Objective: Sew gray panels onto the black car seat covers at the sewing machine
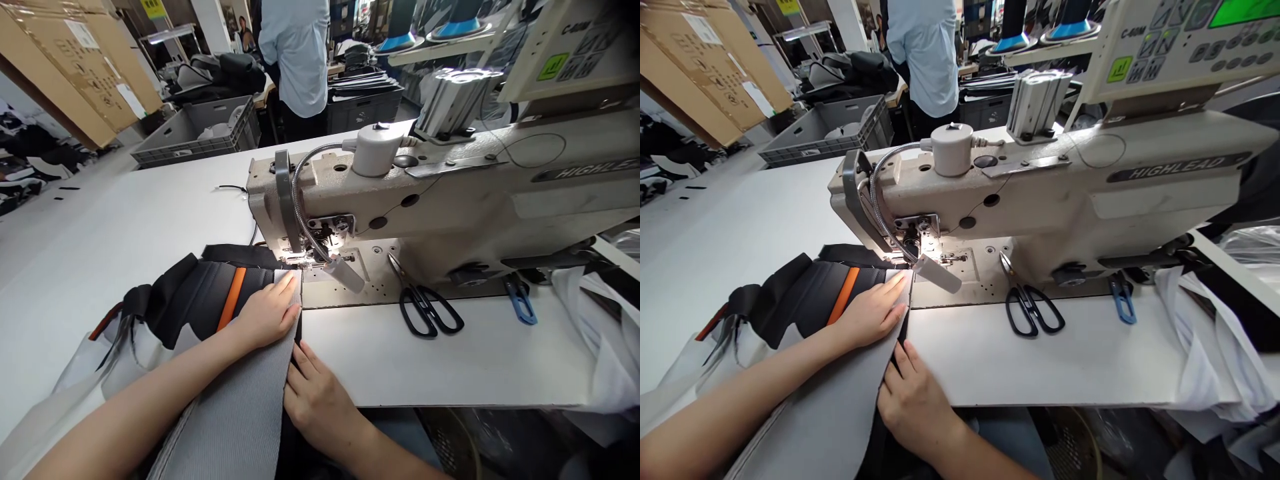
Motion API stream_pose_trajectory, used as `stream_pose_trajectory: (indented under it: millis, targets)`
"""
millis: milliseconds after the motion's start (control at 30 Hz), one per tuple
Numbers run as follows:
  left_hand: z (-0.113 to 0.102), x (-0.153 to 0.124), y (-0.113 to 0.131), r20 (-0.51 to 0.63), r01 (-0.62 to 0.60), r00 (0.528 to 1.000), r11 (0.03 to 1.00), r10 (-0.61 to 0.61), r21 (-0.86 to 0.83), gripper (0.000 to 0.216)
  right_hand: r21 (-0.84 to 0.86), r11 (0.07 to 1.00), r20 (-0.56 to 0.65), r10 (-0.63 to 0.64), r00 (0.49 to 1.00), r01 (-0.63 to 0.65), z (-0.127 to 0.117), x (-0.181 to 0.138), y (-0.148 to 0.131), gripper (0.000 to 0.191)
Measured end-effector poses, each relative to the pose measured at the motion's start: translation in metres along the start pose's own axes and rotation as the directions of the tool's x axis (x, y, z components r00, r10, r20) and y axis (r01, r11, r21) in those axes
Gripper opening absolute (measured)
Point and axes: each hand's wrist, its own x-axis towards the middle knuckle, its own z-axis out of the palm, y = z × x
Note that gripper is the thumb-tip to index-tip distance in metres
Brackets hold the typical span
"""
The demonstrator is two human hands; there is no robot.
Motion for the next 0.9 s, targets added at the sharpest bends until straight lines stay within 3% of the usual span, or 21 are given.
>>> stream_pose_trajectory:
  millis: [400,800,900]
  targets:
    - [-0.007,0.01,0.0,0.033,0.001,0.999,1.0,-0.001,-0.009,0.055,0.007,1.0,0.027,0.002,1.0,-0.003,-0.002,0.004,0.009,0.008]
    - [-0.001,0.011,0.002,-0.055,-0.033,0.998,0.997,0.037,0.075,0.053,0.033,0.999,-0.002,0.033,0.999,-0.033,-0.001,0.001,0.005,0.022]
    - [0.002,0.006,0.003,-0.083,-0.033,0.996,0.997,0.038,0.065,0.052,-0.059,0.998,-0.201,-0.038,0.979,0.026,0.023,-0.008,0.006,0.022]
